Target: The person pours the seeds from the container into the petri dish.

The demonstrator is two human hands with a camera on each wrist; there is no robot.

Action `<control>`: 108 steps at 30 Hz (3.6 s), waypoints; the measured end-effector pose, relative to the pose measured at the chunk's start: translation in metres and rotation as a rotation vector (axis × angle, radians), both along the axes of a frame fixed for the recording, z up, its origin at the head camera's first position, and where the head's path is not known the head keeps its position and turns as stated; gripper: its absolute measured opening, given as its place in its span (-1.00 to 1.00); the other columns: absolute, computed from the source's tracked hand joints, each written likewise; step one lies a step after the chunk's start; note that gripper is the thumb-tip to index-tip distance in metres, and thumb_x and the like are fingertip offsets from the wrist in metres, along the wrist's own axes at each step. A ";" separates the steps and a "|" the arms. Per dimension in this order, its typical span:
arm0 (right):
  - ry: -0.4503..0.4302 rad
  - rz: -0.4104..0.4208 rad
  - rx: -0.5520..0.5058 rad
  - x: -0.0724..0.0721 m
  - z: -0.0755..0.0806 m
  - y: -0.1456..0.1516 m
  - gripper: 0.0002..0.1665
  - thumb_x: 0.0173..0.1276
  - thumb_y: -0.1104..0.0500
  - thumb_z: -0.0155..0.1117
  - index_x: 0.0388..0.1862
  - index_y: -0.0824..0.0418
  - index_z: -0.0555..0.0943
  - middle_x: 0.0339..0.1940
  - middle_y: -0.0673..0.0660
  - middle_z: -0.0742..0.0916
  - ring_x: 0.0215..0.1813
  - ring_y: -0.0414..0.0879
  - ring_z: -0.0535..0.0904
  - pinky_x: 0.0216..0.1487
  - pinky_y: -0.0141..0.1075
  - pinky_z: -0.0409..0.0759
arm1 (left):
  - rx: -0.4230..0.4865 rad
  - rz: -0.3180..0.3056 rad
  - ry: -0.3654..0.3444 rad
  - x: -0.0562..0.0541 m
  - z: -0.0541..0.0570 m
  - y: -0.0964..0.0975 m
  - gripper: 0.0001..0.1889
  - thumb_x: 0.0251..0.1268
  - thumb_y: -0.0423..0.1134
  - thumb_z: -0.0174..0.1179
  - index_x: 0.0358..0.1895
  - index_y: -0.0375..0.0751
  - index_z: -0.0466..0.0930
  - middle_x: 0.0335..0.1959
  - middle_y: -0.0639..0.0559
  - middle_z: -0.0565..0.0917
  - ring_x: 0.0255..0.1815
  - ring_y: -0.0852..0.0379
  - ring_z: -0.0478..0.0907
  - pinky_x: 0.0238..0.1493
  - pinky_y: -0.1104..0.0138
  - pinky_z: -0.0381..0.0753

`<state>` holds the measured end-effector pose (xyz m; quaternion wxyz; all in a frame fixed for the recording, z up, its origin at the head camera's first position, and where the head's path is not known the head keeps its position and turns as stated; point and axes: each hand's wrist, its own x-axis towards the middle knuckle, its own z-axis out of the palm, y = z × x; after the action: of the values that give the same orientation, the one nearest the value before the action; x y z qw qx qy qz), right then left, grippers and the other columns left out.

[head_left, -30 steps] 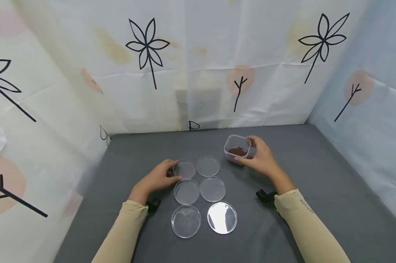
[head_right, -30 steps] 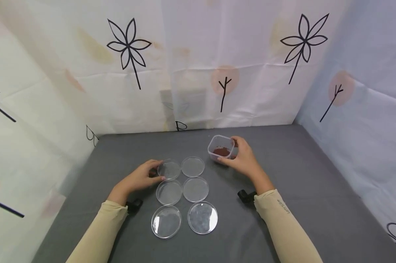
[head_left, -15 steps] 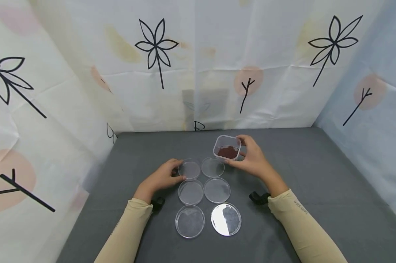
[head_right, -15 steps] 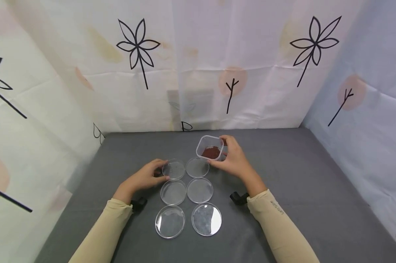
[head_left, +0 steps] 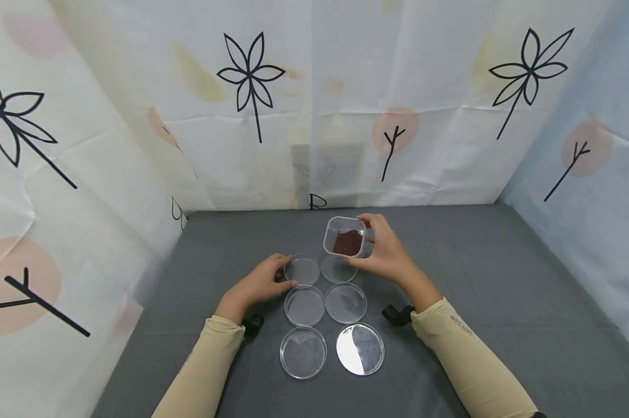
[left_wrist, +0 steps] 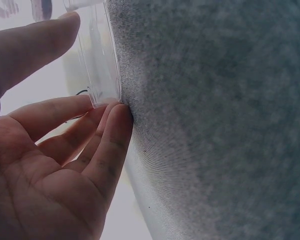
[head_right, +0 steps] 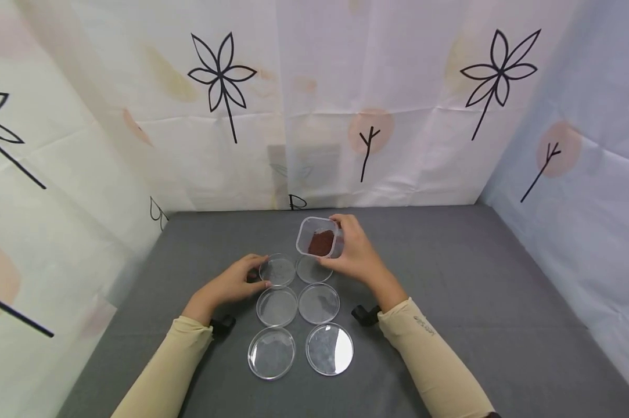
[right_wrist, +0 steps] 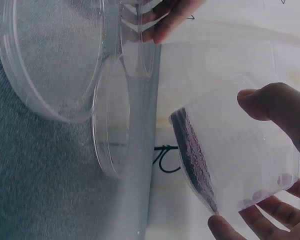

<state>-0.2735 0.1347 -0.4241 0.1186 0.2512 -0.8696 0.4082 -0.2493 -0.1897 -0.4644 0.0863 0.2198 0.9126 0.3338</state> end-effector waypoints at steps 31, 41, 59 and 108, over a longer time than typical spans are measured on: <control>0.474 0.060 0.484 -0.007 -0.012 -0.046 0.07 -0.05 0.04 0.81 0.45 0.19 0.51 0.27 0.25 0.61 0.30 0.21 0.57 0.20 0.10 0.70 | 0.010 0.020 -0.040 0.001 0.003 0.000 -0.25 0.50 -0.18 0.37 0.58 -0.49 0.29 0.46 -0.39 0.45 0.37 -0.34 0.56 0.36 -0.09 0.65; 0.509 0.069 0.519 -0.001 -0.012 -0.053 0.02 -0.04 0.16 0.79 0.44 0.13 0.52 0.30 0.24 0.60 0.35 0.20 0.54 0.19 0.17 0.68 | -0.002 0.022 -0.028 0.002 0.002 0.000 -0.25 0.51 -0.18 0.36 0.60 -0.44 0.29 0.45 -0.36 0.47 0.37 -0.28 0.55 0.34 -0.11 0.64; 0.617 0.121 0.595 0.000 -0.011 -0.058 -0.08 0.06 0.25 0.68 0.44 0.16 0.52 0.31 0.25 0.61 0.32 0.22 0.55 0.18 0.13 0.68 | -0.004 0.014 -0.011 0.000 0.001 -0.001 -0.26 0.50 -0.16 0.35 0.59 -0.44 0.30 0.45 -0.35 0.47 0.28 -0.21 0.58 0.27 -0.08 0.66; 0.583 0.153 0.625 0.007 -0.008 -0.063 -0.08 0.12 0.34 0.65 0.49 0.12 0.53 0.42 0.23 0.59 0.45 0.22 0.49 0.32 0.16 0.60 | -0.009 0.027 -0.025 0.002 0.004 0.001 -0.26 0.51 -0.17 0.35 0.60 -0.43 0.29 0.47 -0.35 0.46 0.35 -0.24 0.55 0.31 -0.12 0.63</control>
<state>-0.2667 0.0713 -0.4320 0.2467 0.4437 -0.8604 0.0448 -0.2469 -0.1885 -0.4607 0.0940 0.2029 0.9158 0.3337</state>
